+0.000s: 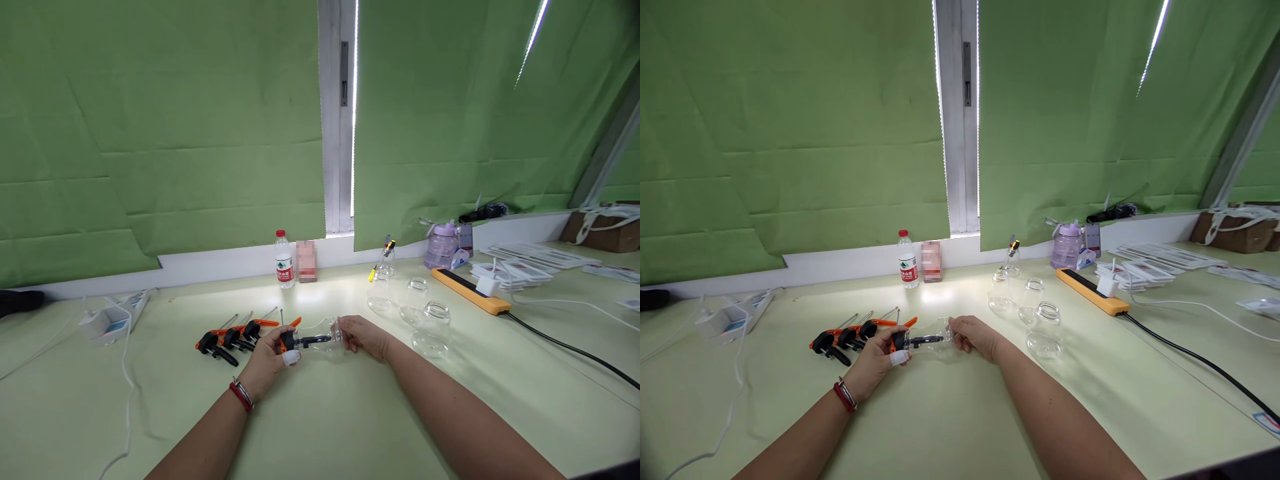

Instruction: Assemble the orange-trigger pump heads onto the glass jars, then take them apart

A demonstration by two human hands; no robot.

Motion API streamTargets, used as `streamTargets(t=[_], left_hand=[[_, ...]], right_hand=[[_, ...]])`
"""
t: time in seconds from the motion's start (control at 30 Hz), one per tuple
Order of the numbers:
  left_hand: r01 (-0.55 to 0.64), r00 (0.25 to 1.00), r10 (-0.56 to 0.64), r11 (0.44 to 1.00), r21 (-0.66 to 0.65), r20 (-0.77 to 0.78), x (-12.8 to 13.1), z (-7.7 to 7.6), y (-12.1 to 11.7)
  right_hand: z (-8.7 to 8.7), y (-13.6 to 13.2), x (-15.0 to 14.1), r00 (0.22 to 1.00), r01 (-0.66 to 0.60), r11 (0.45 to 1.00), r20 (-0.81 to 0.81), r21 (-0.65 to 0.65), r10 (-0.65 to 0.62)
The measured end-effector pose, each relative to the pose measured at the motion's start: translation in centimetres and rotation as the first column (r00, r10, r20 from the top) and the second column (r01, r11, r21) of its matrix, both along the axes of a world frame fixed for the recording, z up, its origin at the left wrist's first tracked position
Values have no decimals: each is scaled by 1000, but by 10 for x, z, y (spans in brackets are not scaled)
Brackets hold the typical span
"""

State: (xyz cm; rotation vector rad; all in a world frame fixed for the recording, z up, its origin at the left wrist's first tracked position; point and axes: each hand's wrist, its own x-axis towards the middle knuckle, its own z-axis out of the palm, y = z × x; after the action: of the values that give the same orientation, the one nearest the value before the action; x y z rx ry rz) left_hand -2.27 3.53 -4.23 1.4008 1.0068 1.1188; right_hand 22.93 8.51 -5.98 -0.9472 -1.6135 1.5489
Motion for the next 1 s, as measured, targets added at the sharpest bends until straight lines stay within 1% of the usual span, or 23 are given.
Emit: streamTargets(t=[0.13,0.23,0.37,0.63,0.87,1.0], left_hand=[[4,1000,-4,1000,-1,-6,0,-1,1],[-2,1000,2,1000,10,15,0,-2,2],[-20,1000,19,1000,24,22,0,-2,2],[-19,1000,19,1000,18,8,1,1,0],[-17,1000,17,1000,13,-23,-1,0,0],[-27,1000,27,1000,1,-8,1,2,-1]], right_hand=[[2,-1,3,999,-17,1000,-44,-22,16],[5,-3,7,995,-55,998,-82,-40,51],[8,-5,9,991,-103,995,-85,-13,102],[5,-4,7,996,-74,997,-40,4,74],[4,-3,3,999,-50,998,13,37,49],[4,-3,5,998,-54,999,-13,6,54]])
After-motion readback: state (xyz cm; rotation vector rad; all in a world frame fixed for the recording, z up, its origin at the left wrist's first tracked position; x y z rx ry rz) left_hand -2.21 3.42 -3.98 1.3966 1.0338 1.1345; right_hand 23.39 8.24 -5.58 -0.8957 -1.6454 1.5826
